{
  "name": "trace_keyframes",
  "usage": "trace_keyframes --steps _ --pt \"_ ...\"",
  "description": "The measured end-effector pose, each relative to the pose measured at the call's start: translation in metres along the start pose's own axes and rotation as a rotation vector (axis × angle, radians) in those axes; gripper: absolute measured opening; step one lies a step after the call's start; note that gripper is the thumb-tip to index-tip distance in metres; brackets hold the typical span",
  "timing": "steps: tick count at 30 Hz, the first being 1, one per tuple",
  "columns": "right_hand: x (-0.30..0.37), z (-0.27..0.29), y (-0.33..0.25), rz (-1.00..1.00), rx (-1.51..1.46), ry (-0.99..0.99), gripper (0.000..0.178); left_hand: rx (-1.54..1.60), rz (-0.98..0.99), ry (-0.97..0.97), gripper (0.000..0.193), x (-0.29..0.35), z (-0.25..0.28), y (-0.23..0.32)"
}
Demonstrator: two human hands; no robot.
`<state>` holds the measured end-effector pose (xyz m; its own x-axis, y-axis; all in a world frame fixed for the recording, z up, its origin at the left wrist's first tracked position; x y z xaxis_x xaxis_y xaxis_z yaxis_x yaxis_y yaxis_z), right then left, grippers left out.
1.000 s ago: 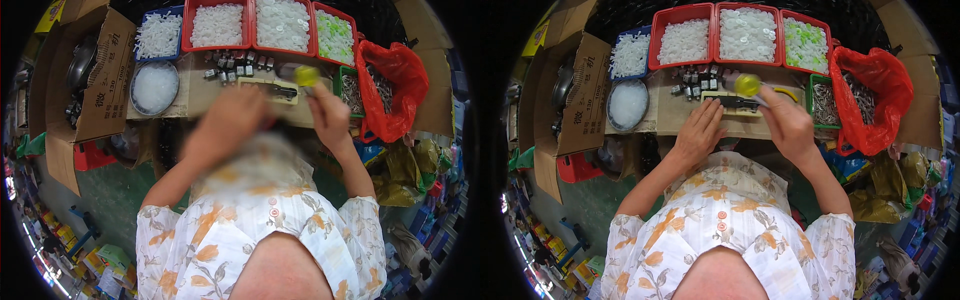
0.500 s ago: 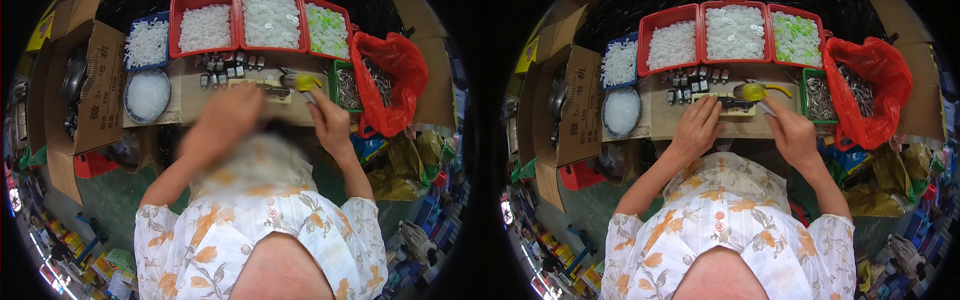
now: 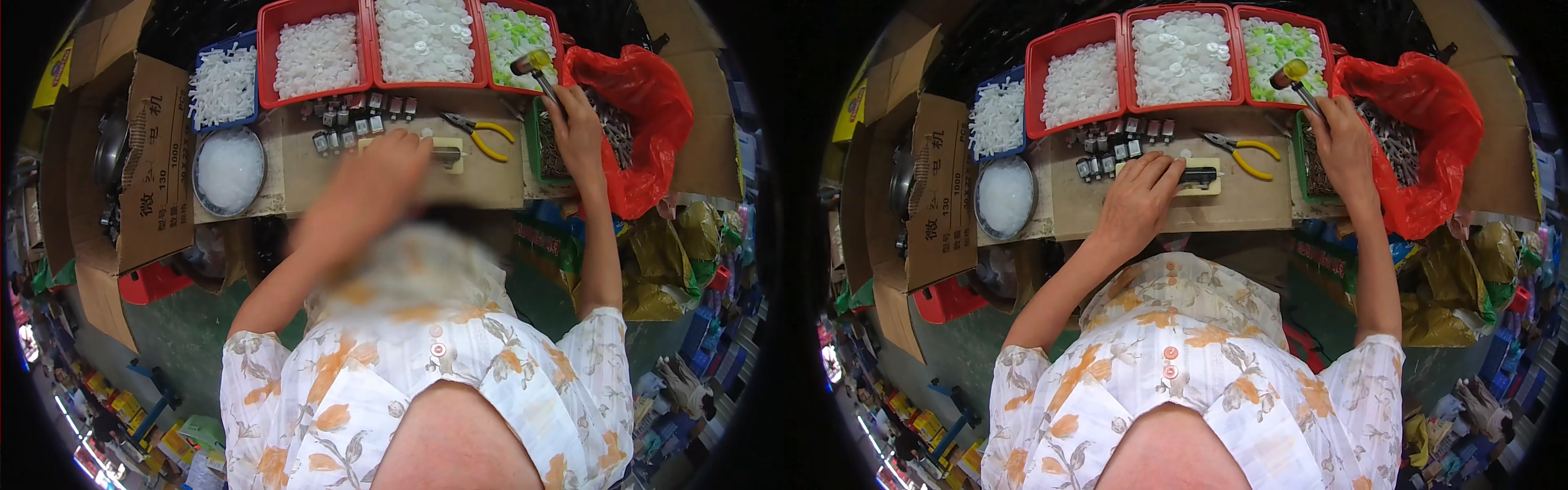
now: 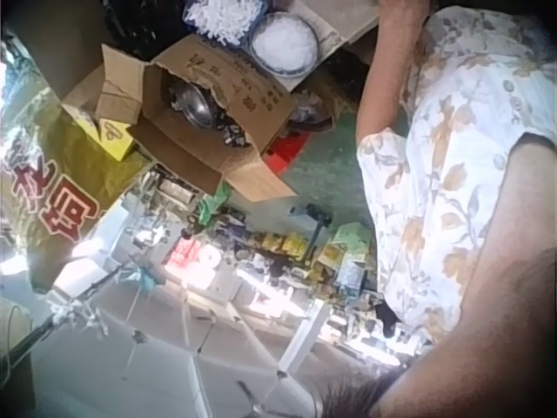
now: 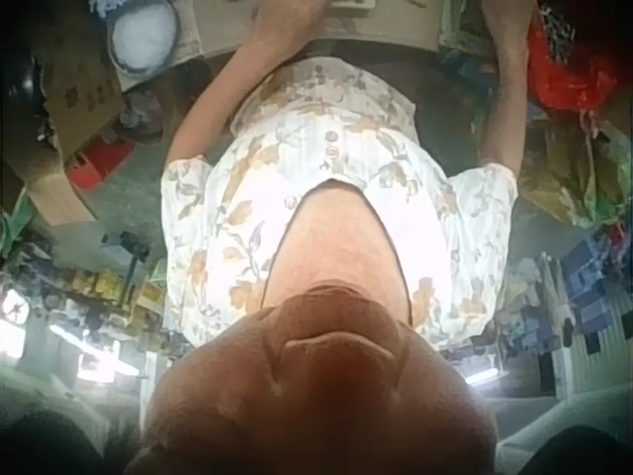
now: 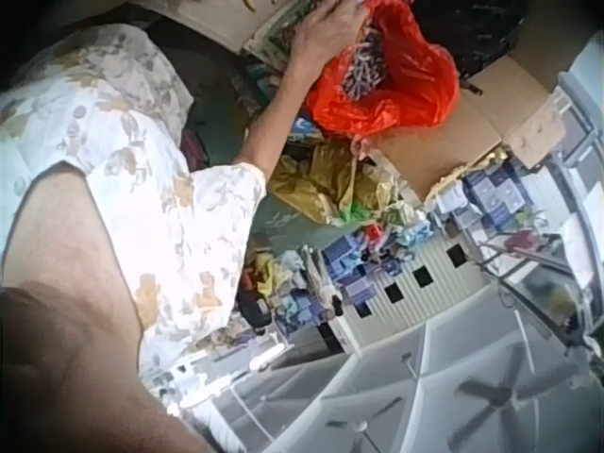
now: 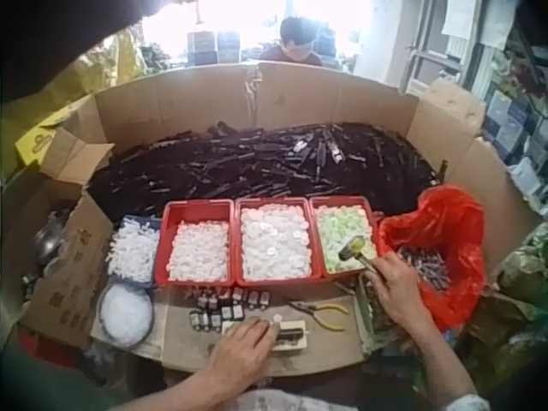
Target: The person assembles small plastic components onto electronic bases by hand at a workbench.
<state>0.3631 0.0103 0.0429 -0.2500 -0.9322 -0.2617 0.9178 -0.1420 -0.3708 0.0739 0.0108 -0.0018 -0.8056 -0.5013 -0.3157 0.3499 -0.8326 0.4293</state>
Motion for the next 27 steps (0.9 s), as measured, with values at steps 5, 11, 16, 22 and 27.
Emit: trace_keyframes --steps 5,11,16,22,27 --pt "-0.012 0.003 0.007 0.039 0.085 0.113 0.019 0.122 0.031 0.067 0.041 -0.001 0.006 -0.005" --pt "0.041 -0.031 -0.053 0.278 0.006 -0.235 0.027 0.394 0.195 0.225 0.038 -0.01 0.042 0.001" --pt "0.045 -0.05 -0.067 0.295 0.176 -0.288 0.02 0.599 0.344 0.262 0.033 0.0 0.041 -0.01" --pt "0.039 -0.054 -0.066 0.175 0.249 -0.279 0.013 0.645 0.487 0.132 0.035 0.006 0.034 -0.012" --pt "0.046 -0.023 -0.096 0.206 -0.246 -0.286 0.022 0.653 0.354 0.225 0.029 0.013 0.026 -0.019"
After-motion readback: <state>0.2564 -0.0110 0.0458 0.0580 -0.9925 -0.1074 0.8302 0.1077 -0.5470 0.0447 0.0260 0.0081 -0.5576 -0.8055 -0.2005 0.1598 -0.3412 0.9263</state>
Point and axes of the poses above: each hand's wrist, its own x-axis away from the middle knuckle, its own z-axis out of the back of the hand, y = z × x, the point moved 5 cm from there along -x, towards the middle knuckle, and after that the axes turned 12 degrees about -z, right-handed, at the moved point
